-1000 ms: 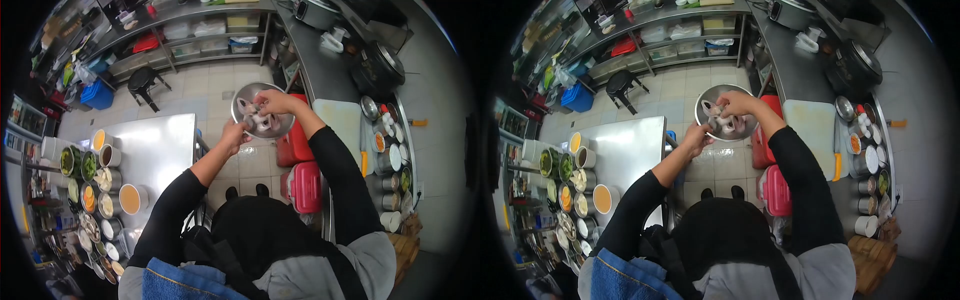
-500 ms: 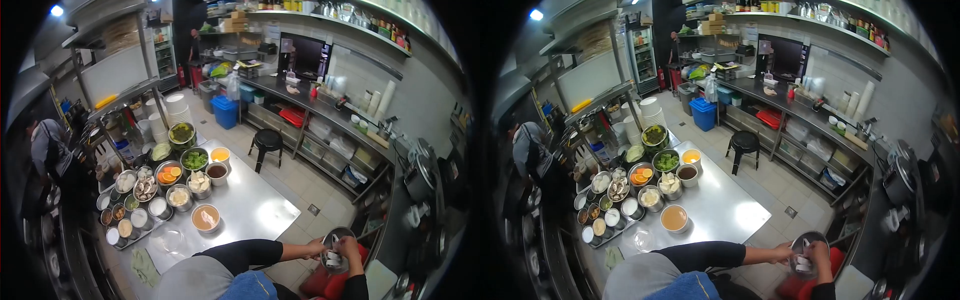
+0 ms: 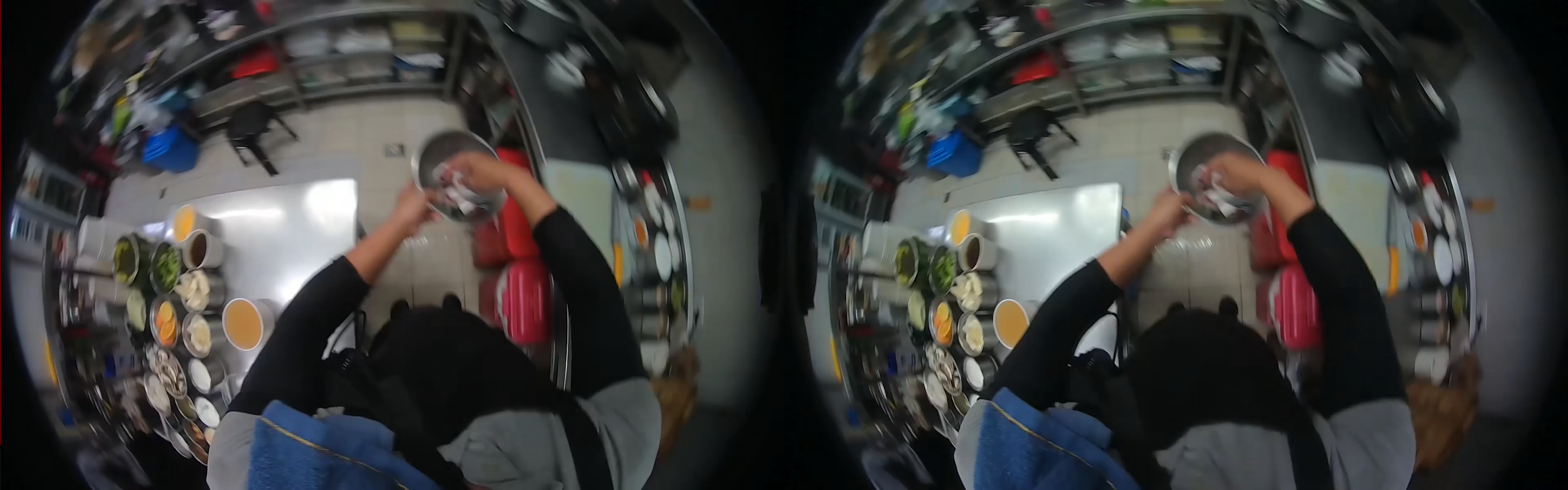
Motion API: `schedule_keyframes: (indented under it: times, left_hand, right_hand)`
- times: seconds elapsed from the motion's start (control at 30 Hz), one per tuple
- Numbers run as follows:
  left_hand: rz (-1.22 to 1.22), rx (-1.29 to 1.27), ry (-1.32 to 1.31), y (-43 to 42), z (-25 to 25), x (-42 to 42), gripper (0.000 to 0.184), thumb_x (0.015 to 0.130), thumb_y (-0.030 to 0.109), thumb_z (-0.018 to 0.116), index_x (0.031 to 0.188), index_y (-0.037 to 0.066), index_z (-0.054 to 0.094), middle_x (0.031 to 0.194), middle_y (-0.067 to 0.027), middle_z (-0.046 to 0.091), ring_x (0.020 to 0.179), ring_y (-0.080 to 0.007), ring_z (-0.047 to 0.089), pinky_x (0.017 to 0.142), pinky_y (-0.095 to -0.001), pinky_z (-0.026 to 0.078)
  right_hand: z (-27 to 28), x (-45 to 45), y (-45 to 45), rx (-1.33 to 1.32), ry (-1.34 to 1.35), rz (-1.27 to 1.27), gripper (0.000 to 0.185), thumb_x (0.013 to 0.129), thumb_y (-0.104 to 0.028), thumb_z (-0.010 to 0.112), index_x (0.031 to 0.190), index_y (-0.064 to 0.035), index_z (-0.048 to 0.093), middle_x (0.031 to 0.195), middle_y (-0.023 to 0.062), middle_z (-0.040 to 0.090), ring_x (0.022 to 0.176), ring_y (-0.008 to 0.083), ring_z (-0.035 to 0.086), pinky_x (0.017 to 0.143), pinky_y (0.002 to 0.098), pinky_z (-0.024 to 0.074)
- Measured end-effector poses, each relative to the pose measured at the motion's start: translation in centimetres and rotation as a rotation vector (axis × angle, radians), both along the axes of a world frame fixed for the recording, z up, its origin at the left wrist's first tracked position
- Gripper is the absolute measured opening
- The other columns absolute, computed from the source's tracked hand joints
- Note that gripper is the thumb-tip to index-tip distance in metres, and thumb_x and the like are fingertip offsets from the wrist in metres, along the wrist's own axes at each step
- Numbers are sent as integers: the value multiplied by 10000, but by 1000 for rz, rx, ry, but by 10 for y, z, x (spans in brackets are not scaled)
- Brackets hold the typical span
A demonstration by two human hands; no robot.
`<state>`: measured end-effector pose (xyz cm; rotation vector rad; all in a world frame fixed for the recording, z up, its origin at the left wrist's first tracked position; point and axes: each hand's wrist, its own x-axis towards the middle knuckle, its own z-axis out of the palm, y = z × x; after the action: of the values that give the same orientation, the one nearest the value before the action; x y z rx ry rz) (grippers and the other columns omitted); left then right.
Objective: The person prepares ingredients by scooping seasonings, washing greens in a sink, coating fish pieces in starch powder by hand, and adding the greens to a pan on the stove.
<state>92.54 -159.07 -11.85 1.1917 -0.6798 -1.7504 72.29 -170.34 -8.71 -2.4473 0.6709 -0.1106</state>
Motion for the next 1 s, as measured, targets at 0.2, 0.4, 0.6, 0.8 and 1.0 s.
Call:
schedule_keyframes:
  times: [0.2,0.4,0.6,0.8,1.0]
  left_hand:
    - [-53,58,8,1,33,-20,475,765,-4,569,1199,172,497,929,-33,575,692,-163,576,585,-286,509]
    - [-214,165,-13,3,10,-53,429,787,9,567,1182,164,499,907,-24,570,705,-144,565,559,-253,497]
    - [-301,140,-4,-4,4,-79,433,806,17,567,1207,168,507,923,-20,599,750,-140,596,604,-267,519]
    - [-443,120,46,2,22,-118,470,804,30,562,1251,153,484,953,-23,596,753,-121,593,603,-251,508]
    - [-601,85,-21,3,36,-167,484,807,59,562,1272,149,460,995,-28,586,743,-121,577,569,-228,475]
  right_hand:
    - [-5,-33,66,-339,-16,-425,887,617,-257,821,1406,-148,429,1369,149,487,1273,349,475,1023,406,424]
    - [12,-61,68,-109,110,-647,613,658,-149,761,1236,-131,556,1164,143,554,1101,368,572,904,445,477]
    - [54,-94,71,347,-15,-755,455,772,-152,720,1212,-128,609,1277,154,554,992,305,638,901,390,493]
    - [-7,-114,123,-178,-102,-769,668,653,-330,847,1231,-130,576,1190,151,576,995,307,632,843,407,497]
    - [38,-196,129,-93,-84,-937,471,691,-230,765,1123,-77,657,997,171,682,951,356,643,856,430,503]
